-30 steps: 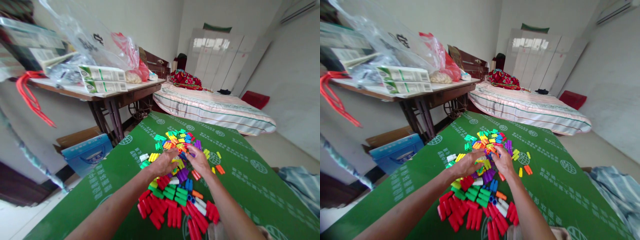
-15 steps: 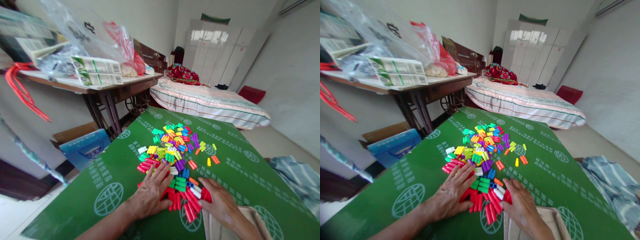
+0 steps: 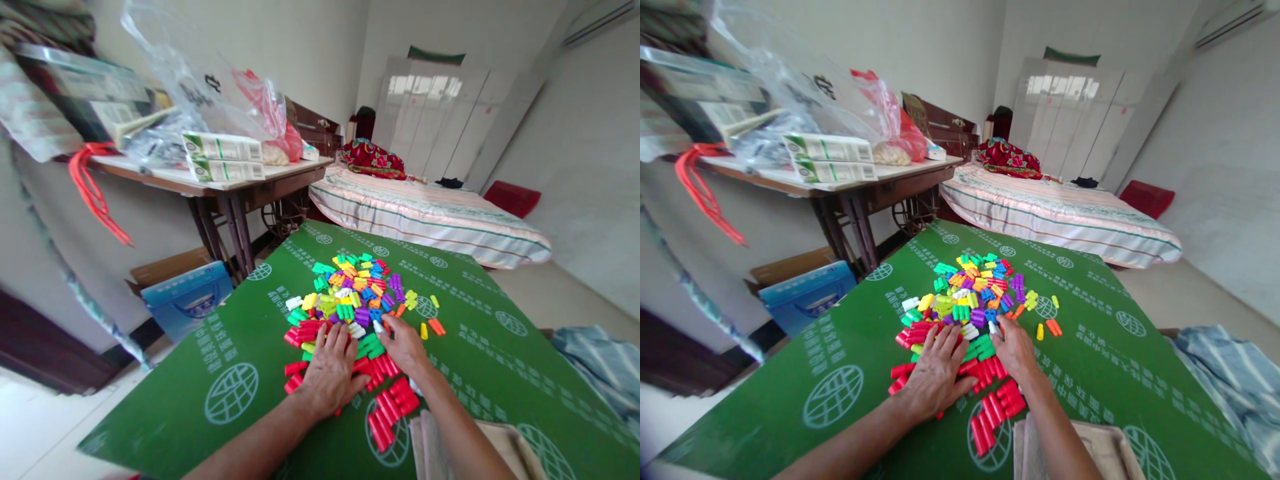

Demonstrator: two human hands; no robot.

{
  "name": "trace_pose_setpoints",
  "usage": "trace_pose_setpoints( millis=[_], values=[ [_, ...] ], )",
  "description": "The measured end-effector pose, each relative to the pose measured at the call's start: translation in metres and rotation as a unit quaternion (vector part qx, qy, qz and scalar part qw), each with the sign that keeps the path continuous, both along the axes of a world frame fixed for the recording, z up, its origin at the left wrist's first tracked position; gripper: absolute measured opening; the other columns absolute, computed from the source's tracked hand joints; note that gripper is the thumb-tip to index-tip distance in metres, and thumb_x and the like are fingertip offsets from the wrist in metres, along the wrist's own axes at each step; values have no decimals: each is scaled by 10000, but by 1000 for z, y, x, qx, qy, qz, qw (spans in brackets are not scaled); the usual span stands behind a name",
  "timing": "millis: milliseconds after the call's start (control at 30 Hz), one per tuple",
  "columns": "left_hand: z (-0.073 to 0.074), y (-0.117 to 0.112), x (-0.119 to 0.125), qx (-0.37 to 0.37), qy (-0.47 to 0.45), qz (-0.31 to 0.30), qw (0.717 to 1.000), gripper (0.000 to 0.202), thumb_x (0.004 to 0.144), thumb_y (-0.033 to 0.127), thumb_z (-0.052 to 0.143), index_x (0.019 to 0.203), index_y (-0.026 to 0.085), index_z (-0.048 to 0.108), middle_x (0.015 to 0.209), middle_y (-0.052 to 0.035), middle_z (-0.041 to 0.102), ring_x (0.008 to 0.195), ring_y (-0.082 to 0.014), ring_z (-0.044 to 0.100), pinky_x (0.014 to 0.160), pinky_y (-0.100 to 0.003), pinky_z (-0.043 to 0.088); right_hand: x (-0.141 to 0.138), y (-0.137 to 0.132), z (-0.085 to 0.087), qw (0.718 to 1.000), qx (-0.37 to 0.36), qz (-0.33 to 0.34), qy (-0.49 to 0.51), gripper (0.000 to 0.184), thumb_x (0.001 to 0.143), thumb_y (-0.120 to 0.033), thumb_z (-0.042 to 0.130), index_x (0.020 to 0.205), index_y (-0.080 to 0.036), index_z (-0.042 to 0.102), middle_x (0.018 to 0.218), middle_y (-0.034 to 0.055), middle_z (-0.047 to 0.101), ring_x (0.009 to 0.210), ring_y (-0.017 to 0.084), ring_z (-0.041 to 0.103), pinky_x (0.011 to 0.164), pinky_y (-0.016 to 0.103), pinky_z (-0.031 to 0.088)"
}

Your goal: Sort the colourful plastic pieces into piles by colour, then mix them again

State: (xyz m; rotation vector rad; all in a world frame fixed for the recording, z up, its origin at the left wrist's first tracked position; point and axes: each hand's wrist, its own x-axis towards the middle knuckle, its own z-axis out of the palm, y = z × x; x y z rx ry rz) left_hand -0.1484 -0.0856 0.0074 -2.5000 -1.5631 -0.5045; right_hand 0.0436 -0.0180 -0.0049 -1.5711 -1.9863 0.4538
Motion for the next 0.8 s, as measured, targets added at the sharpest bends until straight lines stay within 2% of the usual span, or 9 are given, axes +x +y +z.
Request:
trace_pose_setpoints(
  millis=[100,200,333,433,533,633,800],
  values=[
    [-4,0,7,14,-3,-6,1000,560,775,568,562,1131,138,608,1227,-171,588,1188,-349,493,1058,-566,301,-11,12,2,1000,10,15,18,402,814,-273,531,1194,-159,598,1126,102,658,1010,219,625,902,353,471],
    [-8,1,10,26,-13,-17,999,519,785,530,569,1116,133,610,1196,-167,603,1158,-339,513,1061,-564,301,-8,7,7,998,19,33,44,409,824,-302,518,1215,-197,581,1191,74,634,1069,199,602,920,334,470],
    [-8,0,10,33,-27,-15,999,489,779,507,585,1097,136,609,1170,-163,611,1125,-329,527,1051,-559,318,14,-33,12,999,1,37,35,481,802,-352,536,1260,-205,557,1231,83,600,1130,215,566,962,354,448],
    [-7,-1,12,34,-35,-16,999,458,789,466,585,1101,130,600,1150,-153,619,1108,-320,534,1049,-548,327,26,-73,9,997,-49,35,-46,677,705,-361,632,1342,-175,495,1326,111,529,1230,251,485,1026,366,395],
    [-6,-1,16,32,-43,-16,998,434,802,431,577,1108,124,591,1138,-144,624,1082,-311,545,1043,-547,337,26,-99,-1,991,-56,29,-117,816,602,-328,707,1373,-209,467,1401,107,460,1294,296,407,1065,416,343],
    [-7,0,18,35,-53,-16,998,424,814,403,565,1132,123,579,1124,-141,632,1066,-303,555,1035,-552,347,20,-98,-12,991,-8,23,-131,686,673,-341,668,1331,-220,514,1361,100,503,1259,288,448,1050,422,357],
    [-5,-6,13,56,-70,-29,996,385,828,356,556,1140,131,583,1171,-140,630,1105,-294,556,1046,-541,348,15,-68,-16,991,67,24,-109,434,803,-337,562,1214,-199,591,1148,98,627,1062,247,581,943,385,448]
  ],
)
